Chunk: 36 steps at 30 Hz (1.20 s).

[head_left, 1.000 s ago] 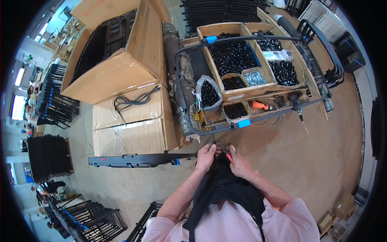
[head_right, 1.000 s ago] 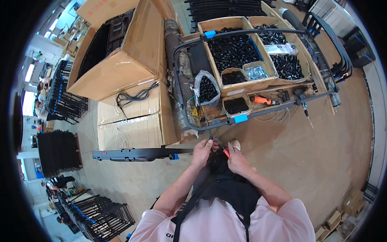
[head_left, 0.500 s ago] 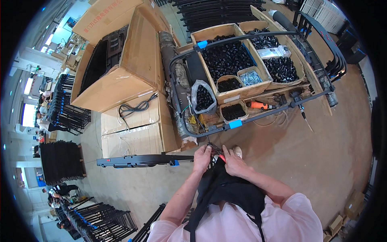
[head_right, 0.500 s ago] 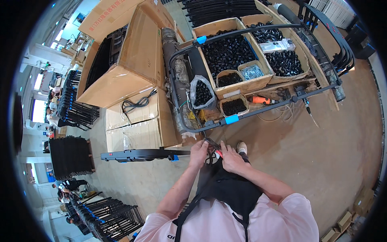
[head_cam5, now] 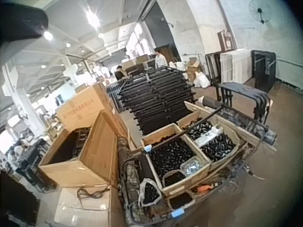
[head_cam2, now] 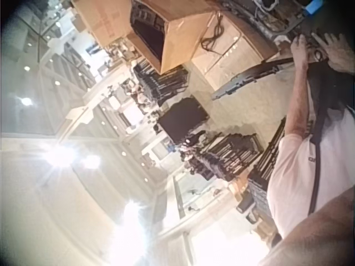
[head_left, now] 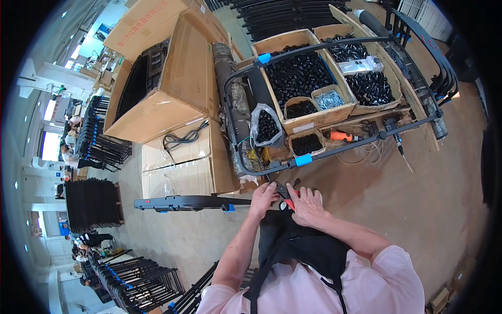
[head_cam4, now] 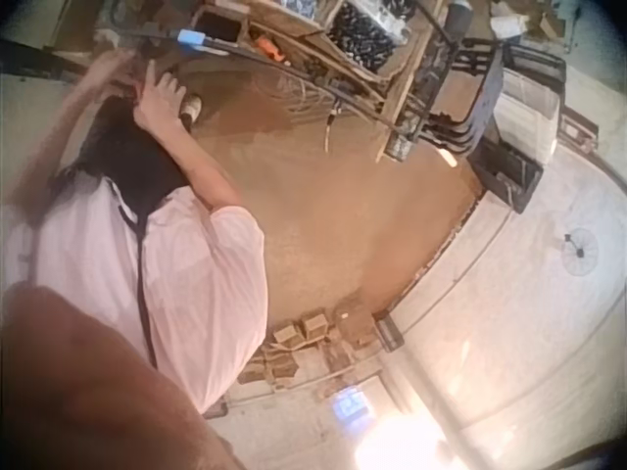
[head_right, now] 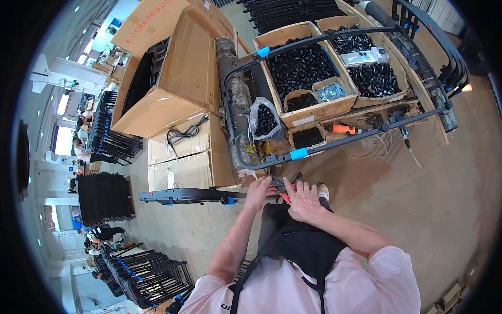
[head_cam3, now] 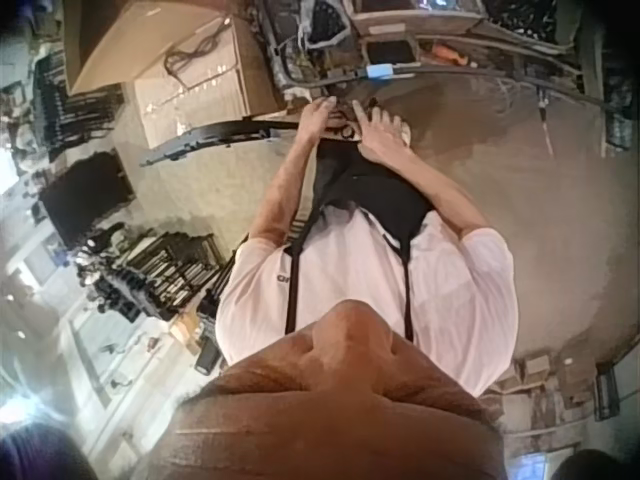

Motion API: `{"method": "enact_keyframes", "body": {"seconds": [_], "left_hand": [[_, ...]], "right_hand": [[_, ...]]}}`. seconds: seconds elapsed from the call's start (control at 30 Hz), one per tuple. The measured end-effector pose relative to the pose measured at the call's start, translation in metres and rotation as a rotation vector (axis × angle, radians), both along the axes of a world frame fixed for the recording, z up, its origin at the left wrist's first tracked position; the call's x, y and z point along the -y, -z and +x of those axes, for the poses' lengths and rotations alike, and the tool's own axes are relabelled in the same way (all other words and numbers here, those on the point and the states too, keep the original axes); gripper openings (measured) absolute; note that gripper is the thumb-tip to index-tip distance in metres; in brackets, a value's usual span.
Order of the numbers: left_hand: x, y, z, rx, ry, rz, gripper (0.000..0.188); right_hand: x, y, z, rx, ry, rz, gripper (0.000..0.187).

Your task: The person assembles a black electronic device, likely a heater, using a power drill to secure screws into the casing. They handle various components including a metal frame, power cord, and small hardware parts from a wooden bin. The person works at a station in a warehouse environment, moving the device between a cardboard box and a work surface.

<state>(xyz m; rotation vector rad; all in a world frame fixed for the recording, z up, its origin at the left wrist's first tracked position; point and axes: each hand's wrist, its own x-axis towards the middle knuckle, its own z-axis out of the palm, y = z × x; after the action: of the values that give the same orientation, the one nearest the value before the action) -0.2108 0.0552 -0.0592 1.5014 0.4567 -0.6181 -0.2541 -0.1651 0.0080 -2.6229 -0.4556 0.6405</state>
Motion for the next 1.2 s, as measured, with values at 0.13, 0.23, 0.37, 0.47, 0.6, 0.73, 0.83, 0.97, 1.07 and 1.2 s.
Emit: {"method": "enact_keyframes", "body": {"seconds": [0.13, 0.23, 0.37, 0.47, 0.6, 0.73, 0.83, 0.97, 1.07, 1.2], "left_hand": [[0.003, 0.002, 0.008, 0.018, -0.005, 0.013, 0.038], [-0.007, 0.010, 0.011, 0.018, -0.006, -0.074, 0.041], [-0.028, -0.024, 0.040, 0.046, 0.433, 0.292, 0.047], [-0.028, -0.080, 0.074, 0.376, 0.540, 0.844, 0.049], [-0.041, -0.064, 0.105, 0.958, 0.731, 1.316, 0.047], [-0.031, -0.041, 0.119, 0.913, 0.803, 1.087, 0.042], [-0.026, -0.030, 0.115, 0.872, 0.674, 0.981, 0.037], [-0.025, -0.026, 0.110, 0.933, 0.648, 0.988, 0.036], [-0.025, -0.028, 0.111, 0.917, 0.592, 0.976, 0.037], [-0.024, -0.026, 0.114, 0.883, 0.577, 0.976, 0.039]], "right_hand": [[-0.005, 0.010, -0.013, 0.091, 0.104, 0.094, 0.102], [-0.015, 0.010, -0.018, 0.100, 0.174, 0.149, 0.103], [-0.030, -0.004, -0.023, 0.130, 0.237, 0.117, 0.095], [-0.043, -0.017, -0.029, 0.176, 0.290, 0.100, 0.091], [-0.077, -0.017, -0.036, 0.209, 0.371, 0.051, 0.089], [-0.103, -0.014, -0.037, 0.206, 0.449, 0.006, 0.088], [-0.122, -0.005, -0.040, 0.241, 0.523, -0.029, 0.087], [-0.141, -0.001, -0.040, 0.280, 0.603, -0.049, 0.088], [-0.154, -0.005, -0.035, 0.258, 0.632, -0.095, 0.088], [-0.160, -0.001, -0.032, 0.261, 0.652, -0.145, 0.088]]}}
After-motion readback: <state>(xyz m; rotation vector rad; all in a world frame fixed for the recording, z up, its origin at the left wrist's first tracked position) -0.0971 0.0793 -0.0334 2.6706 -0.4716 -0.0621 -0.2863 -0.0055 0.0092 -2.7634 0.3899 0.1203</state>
